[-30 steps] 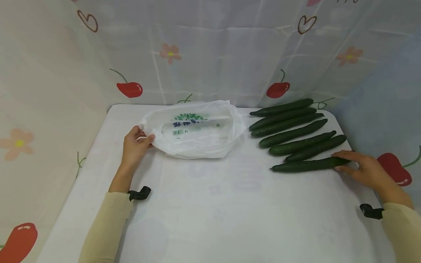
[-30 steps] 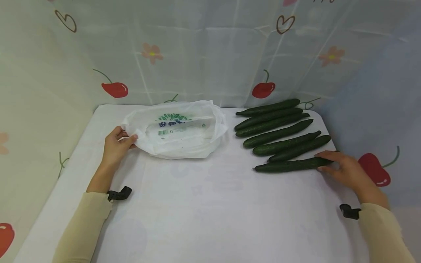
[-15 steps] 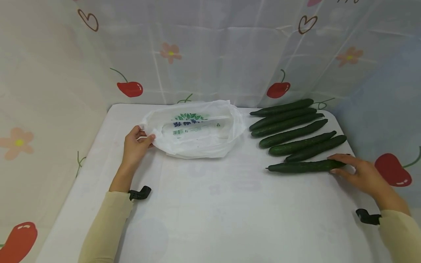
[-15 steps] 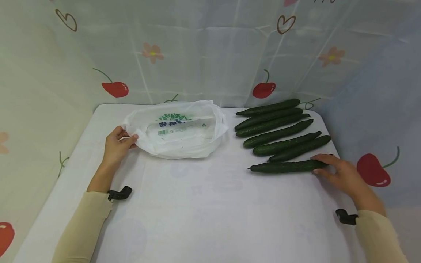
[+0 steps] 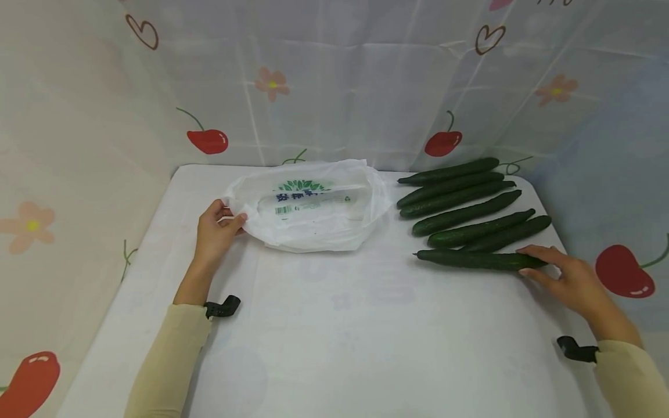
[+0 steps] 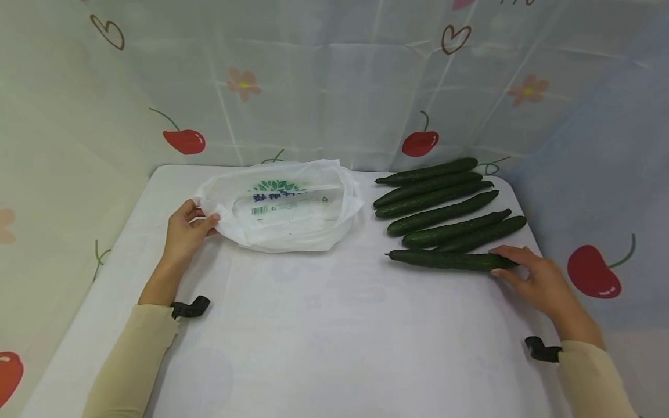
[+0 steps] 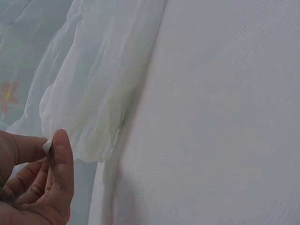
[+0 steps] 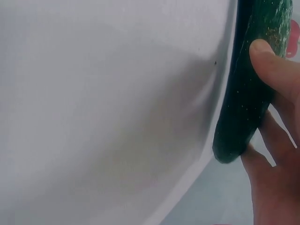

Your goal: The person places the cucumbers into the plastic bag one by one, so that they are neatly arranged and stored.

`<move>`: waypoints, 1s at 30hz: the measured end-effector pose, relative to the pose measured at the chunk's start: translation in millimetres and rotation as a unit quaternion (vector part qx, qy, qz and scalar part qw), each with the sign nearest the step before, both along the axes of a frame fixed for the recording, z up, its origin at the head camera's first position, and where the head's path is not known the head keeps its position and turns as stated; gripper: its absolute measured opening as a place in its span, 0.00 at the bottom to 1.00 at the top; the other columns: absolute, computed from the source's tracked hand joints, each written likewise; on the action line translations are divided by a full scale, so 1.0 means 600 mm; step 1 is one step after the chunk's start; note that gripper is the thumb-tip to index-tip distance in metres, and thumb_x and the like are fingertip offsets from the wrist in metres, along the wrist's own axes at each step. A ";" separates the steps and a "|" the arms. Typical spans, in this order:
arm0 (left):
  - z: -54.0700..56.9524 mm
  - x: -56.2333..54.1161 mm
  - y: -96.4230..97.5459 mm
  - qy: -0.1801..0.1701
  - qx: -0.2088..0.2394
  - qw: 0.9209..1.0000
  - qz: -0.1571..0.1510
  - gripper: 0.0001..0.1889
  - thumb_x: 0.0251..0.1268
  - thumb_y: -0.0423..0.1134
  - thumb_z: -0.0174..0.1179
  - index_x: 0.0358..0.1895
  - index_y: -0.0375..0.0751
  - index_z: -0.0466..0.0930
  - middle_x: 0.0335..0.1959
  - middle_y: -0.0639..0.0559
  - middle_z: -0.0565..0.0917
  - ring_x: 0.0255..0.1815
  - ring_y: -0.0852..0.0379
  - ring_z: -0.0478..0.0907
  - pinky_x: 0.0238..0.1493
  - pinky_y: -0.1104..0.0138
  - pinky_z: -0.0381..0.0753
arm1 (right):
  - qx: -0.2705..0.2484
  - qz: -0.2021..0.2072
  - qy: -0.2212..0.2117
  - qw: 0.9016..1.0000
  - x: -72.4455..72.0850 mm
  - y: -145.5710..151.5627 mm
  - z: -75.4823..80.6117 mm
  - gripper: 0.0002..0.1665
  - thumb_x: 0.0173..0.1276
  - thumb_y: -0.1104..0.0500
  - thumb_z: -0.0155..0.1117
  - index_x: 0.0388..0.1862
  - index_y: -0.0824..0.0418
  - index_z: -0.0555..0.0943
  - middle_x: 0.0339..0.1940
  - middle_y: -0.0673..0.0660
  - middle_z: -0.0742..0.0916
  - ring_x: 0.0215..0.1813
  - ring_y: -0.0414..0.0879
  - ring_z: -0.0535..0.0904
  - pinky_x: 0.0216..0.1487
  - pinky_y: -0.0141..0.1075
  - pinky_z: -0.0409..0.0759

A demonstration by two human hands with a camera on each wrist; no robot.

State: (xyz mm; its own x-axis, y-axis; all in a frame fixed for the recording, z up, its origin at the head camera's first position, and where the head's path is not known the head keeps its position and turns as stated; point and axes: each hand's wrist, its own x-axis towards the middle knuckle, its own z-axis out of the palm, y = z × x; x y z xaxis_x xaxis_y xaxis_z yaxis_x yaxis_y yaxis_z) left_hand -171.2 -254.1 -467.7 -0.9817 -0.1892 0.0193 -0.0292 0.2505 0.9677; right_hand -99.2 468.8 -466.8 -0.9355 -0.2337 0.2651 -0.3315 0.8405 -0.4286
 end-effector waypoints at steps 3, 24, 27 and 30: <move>0.000 0.001 0.000 0.000 0.001 1.000 -0.001 0.24 0.76 0.33 0.67 0.70 0.32 0.72 0.50 0.48 0.78 0.39 0.68 0.85 0.43 0.74 0.93 | -0.009 0.019 0.033 0.999 -0.005 -0.007 -0.001 0.38 0.52 0.72 0.84 0.63 0.54 0.87 0.62 0.22 0.76 0.70 0.08 0.62 0.72 0.04 0.52; -0.005 0.001 0.000 0.001 0.018 1.000 -0.008 0.23 0.75 0.32 0.67 0.68 0.32 0.72 0.50 0.50 0.78 0.40 0.68 0.85 0.42 0.75 0.93 | -0.027 0.045 0.085 0.995 -0.012 -0.071 0.037 0.44 0.44 0.79 0.83 0.64 0.58 0.87 0.61 0.73 0.87 0.73 0.12 0.65 0.70 0.04 0.59; -0.004 0.001 -0.001 0.002 0.018 1.000 -0.010 0.23 0.76 0.32 0.66 0.68 0.32 0.72 0.51 0.50 0.78 0.40 0.68 0.85 0.42 0.75 0.93 | -0.032 0.041 0.085 0.995 -0.013 -0.078 0.037 0.44 0.44 0.79 0.84 0.64 0.57 0.87 0.60 0.70 0.87 0.73 0.13 0.65 0.68 0.04 0.59; -0.003 0.002 -0.002 0.005 0.018 1.000 -0.010 0.23 0.76 0.32 0.66 0.68 0.32 0.72 0.51 0.49 0.77 0.39 0.67 0.85 0.42 0.75 0.93 | -0.040 0.033 0.084 0.995 -0.014 -0.084 0.036 0.43 0.46 0.78 0.84 0.63 0.56 0.88 0.61 0.69 0.88 0.76 0.14 0.63 0.73 0.07 0.57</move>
State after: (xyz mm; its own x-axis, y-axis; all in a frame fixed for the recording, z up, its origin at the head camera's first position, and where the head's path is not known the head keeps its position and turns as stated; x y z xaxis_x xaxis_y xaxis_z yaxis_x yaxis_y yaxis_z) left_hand -170.0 -255.2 -469.7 -0.9851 -0.1705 0.0226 -0.0150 0.2158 0.9763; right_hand -107.8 418.5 -445.2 -0.8597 -0.2645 0.4370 -0.4574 0.7796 -0.4279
